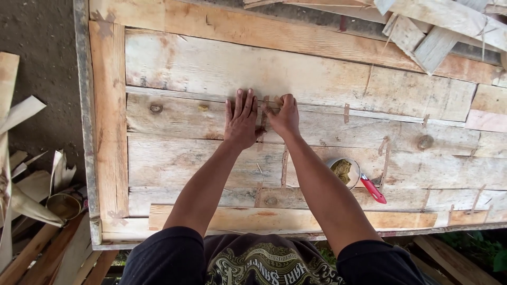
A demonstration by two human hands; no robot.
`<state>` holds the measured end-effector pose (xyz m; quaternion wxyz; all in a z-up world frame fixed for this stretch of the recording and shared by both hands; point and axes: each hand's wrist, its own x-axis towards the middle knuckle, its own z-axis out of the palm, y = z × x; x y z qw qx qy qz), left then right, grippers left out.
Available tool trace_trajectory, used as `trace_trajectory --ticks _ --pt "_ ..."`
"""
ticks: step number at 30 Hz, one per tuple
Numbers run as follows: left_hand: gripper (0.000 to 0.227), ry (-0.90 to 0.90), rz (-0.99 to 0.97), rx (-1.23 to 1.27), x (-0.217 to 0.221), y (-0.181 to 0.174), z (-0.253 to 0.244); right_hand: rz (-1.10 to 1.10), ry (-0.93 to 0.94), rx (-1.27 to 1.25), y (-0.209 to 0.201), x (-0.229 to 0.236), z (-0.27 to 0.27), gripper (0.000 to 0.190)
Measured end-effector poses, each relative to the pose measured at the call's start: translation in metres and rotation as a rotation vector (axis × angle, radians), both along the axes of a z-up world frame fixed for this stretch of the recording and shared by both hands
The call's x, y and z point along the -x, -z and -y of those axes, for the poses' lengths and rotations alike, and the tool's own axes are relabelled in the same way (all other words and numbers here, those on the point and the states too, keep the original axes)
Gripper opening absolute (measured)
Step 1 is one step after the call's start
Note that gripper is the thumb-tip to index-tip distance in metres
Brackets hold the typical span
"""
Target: Applying glue to thin wood slivers and inserting them into gaps between wooden planks to fill cracks.
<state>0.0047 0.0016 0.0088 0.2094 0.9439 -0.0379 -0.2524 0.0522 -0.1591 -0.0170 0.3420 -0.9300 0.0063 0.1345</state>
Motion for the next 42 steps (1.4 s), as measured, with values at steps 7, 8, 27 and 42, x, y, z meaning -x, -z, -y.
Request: trace_trajectory --ticks 7,8,27,42 --pt "0.108 -0.017 0.076 -0.010 0.000 -0.001 0.002 -0.111 0.110 -0.262 0.000 -0.004 0.019 0.047" --pt "0.107 -0.020 0.084 0.000 -0.001 -0.002 0.002 -0.123 0.177 -0.355 0.003 -0.003 0.022 0.049" --pt "0.012 -0.465 0.698 -0.171 0.042 0.111 -0.121 -0.151 0.545 -0.804 -0.009 0.143 0.052 0.009" --pt "0.018 -0.357 0.403 0.572 0.114 0.009 0.146 0.003 0.621 -0.855 -0.025 0.196 0.153 0.012"
